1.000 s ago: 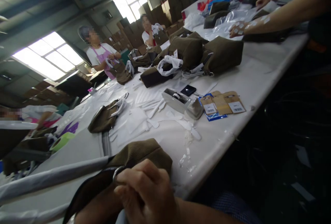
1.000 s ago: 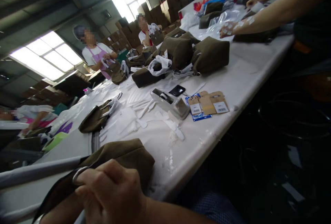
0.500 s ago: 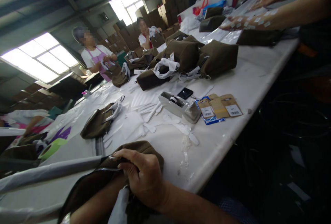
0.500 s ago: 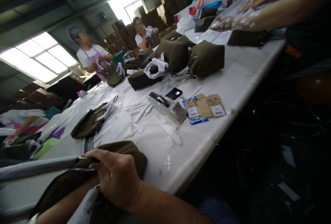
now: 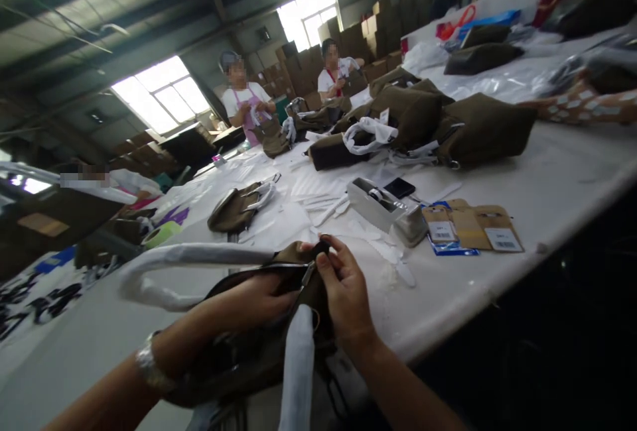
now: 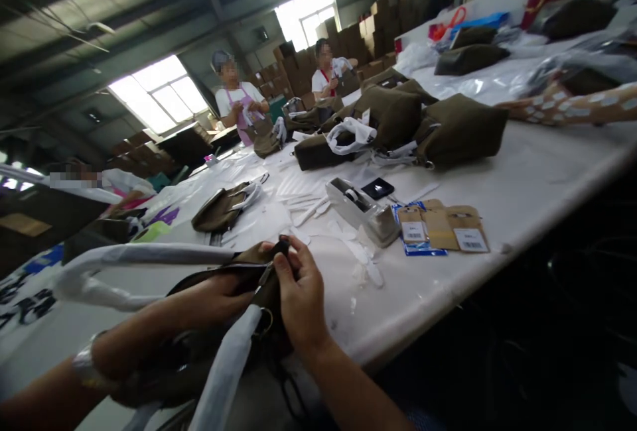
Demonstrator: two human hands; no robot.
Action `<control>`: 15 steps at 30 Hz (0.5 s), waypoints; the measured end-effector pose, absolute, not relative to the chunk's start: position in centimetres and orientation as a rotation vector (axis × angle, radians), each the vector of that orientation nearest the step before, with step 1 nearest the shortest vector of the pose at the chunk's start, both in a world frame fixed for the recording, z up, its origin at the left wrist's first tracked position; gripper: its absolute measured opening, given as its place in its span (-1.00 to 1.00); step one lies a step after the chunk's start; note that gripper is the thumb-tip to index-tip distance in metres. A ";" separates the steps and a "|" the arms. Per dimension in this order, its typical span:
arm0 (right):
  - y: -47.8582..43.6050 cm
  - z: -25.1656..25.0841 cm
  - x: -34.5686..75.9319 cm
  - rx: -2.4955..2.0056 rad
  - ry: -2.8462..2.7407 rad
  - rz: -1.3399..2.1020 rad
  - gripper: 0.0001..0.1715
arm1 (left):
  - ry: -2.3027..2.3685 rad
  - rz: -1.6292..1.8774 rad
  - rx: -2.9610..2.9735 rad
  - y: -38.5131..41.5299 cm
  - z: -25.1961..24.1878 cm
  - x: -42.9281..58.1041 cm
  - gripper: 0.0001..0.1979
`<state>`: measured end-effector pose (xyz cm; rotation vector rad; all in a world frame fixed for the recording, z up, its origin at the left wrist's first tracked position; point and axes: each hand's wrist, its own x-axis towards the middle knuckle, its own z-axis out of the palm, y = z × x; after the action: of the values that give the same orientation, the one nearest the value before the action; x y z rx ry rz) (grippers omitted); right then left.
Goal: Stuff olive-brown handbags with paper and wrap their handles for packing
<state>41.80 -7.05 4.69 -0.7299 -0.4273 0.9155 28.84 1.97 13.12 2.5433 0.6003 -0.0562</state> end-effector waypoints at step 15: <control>-6.1 4.9 42.0 -0.608 -0.360 0.915 -0.64 | 0.717 0.126 2.571 0.0 14.7 23.3 -0.75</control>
<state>41.98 -6.05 4.94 -0.6085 -0.3598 0.9154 23.33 0.04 14.72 2.5708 0.7173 0.1261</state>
